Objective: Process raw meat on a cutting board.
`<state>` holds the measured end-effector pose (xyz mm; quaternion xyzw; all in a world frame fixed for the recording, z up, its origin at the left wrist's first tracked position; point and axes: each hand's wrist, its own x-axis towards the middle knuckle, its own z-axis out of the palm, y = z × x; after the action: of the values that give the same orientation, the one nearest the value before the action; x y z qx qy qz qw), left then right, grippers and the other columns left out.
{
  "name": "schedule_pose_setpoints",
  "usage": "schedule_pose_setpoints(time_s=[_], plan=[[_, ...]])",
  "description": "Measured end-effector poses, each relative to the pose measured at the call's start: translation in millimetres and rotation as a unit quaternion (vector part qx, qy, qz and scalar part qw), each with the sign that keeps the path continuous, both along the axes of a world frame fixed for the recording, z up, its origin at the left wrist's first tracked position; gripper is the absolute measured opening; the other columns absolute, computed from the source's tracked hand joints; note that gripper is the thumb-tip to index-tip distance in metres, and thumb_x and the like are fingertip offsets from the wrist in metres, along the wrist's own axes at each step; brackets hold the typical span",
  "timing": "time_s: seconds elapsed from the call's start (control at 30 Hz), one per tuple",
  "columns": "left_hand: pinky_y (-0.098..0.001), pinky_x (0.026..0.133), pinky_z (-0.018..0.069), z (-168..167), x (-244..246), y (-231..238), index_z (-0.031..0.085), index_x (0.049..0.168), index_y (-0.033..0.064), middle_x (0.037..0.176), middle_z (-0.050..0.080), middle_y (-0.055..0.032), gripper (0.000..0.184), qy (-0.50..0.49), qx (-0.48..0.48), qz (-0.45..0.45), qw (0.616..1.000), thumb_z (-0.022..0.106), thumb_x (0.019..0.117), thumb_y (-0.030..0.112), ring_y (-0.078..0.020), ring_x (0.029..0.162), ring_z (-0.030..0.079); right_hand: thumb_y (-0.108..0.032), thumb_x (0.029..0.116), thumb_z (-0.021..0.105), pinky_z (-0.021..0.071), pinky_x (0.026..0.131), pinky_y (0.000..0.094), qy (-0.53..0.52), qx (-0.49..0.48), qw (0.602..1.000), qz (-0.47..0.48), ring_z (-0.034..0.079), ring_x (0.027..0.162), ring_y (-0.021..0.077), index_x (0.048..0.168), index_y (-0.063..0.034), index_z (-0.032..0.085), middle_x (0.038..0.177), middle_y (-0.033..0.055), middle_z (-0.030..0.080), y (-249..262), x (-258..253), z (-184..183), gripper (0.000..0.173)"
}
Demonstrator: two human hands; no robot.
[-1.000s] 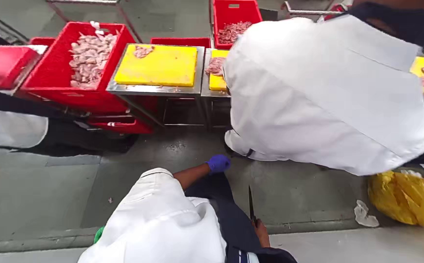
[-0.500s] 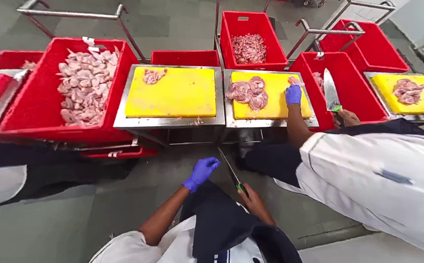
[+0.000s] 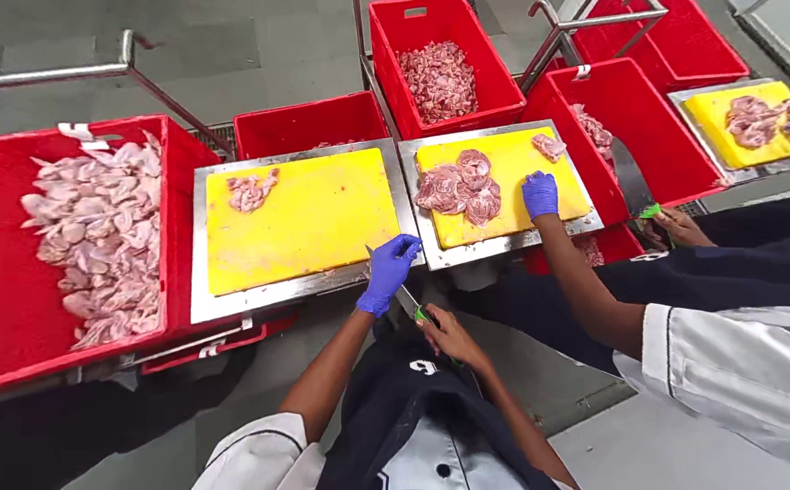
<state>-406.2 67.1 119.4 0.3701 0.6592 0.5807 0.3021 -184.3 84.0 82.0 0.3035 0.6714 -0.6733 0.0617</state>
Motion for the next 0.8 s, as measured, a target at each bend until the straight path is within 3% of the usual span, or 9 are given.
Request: schedule_pose_setpoints(time_s=[0.07,0.17,0.23,0.33,0.43,0.53,0.6,0.7,0.8], plan=[[-0.0354,0.087,0.0611,1,-2,33,0.072,0.116,0.0053,0.103,0.076,-0.0063,0.024,0.044,-0.087,-0.005,0.995,0.06,0.1029,0.022,-0.0137,0.092,0.073,-0.037,0.1062,0.053,0.0558,0.055,0.0341,0.003,0.001,1.0,0.018,0.06,0.054,0.0152,0.12,-0.0027,0.057,0.069,0.0043,0.06,13,-5,-9,0.037],[-0.049,0.104,0.0517,4,-5,92,0.062,0.138,0.0107,0.134,0.066,-0.0114,0.047,0.165,-0.212,-0.017,0.963,0.064,0.0984,0.035,-0.0266,0.122,0.064,-0.041,0.1058,0.054,0.0552,0.063,0.0368,-0.005,0.026,0.999,0.039,0.061,0.061,0.0167,0.118,-0.0006,0.06,0.073,0.0071,0.062,28,-16,-17,0.043],[-0.0549,0.109,0.0467,-1,-3,131,0.055,0.146,0.0128,0.146,0.058,-0.0153,0.064,0.225,-0.26,-0.009,0.939,0.07,0.0926,0.045,-0.0345,0.134,0.055,-0.046,0.1041,0.056,0.0555,0.072,0.0436,-0.025,0.059,0.996,0.057,0.065,0.071,0.0219,0.118,-0.0007,0.062,0.08,0.0114,0.065,37,-19,-16,0.047],[-0.0592,0.106,0.0475,-8,-1,174,0.054,0.146,0.0109,0.144,0.057,-0.0201,0.073,0.254,-0.315,0.0,0.914,0.078,0.085,0.044,-0.0413,0.132,0.055,-0.05,0.1032,0.055,0.0536,0.082,0.0531,-0.045,0.1,0.99,0.091,0.068,0.087,0.03,0.119,-0.0014,0.064,0.092,0.0171,0.068,50,-20,-15,0.052],[-0.0593,0.097,0.053,-3,-6,194,0.059,0.137,0.0108,0.129,0.067,-0.0187,0.062,0.267,-0.358,0.01,0.895,0.078,0.0824,0.034,-0.0392,0.121,0.064,-0.052,0.1037,0.054,0.0529,0.085,0.0546,-0.07,0.118,0.985,0.101,0.068,0.091,0.0317,0.119,-0.0031,0.065,0.095,0.0172,0.069,58,-17,-15,0.052],[-0.0622,0.094,0.0538,-5,-28,196,0.061,0.135,0.0136,0.119,0.072,-0.0175,0.052,0.2,-0.377,0.023,0.904,0.074,0.0853,0.021,-0.0386,0.113,0.069,-0.052,0.1034,0.054,0.0524,0.085,0.0553,-0.098,0.121,0.983,0.094,0.068,0.091,0.0327,0.118,-0.0035,0.066,0.095,0.0173,0.069,57,-13,-15,0.052],[-0.0611,0.097,0.0531,-19,-55,187,0.065,0.13,0.0104,0.117,0.072,-0.0195,0.048,0.109,-0.328,0.038,0.938,0.075,0.0841,0.018,-0.038,0.113,0.068,-0.052,0.1031,0.055,0.0522,0.084,0.0547,-0.116,0.124,0.981,0.09,0.068,0.09,0.0322,0.115,-0.004,0.066,0.093,0.0167,0.069,57,-12,-11,0.051],[-0.0503,0.095,0.0557,-27,-92,153,0.067,0.124,-0.0011,0.116,0.07,-0.0212,0.04,-0.061,-0.193,0.041,0.978,0.072,0.0841,0.005,-0.03,0.108,0.068,-0.052,0.1025,0.056,0.0512,0.081,0.0536,-0.123,0.11,0.983,0.076,0.066,0.086,0.031,0.111,-0.0033,0.066,0.089,0.016,0.067,53,-14,-9,0.05],[-0.0404,0.09,0.0581,1,-128,110,0.063,0.129,-0.0024,0.116,0.069,-0.0177,0.039,-0.164,-0.102,-0.025,0.981,0.065,0.091,0.003,-0.0214,0.101,0.069,-0.049,0.102,0.059,0.0524,0.079,0.0531,-0.105,0.096,0.989,0.035,0.065,0.083,0.0298,0.107,-0.0013,0.067,0.087,0.0159,0.066,47,-22,-9,0.048]])
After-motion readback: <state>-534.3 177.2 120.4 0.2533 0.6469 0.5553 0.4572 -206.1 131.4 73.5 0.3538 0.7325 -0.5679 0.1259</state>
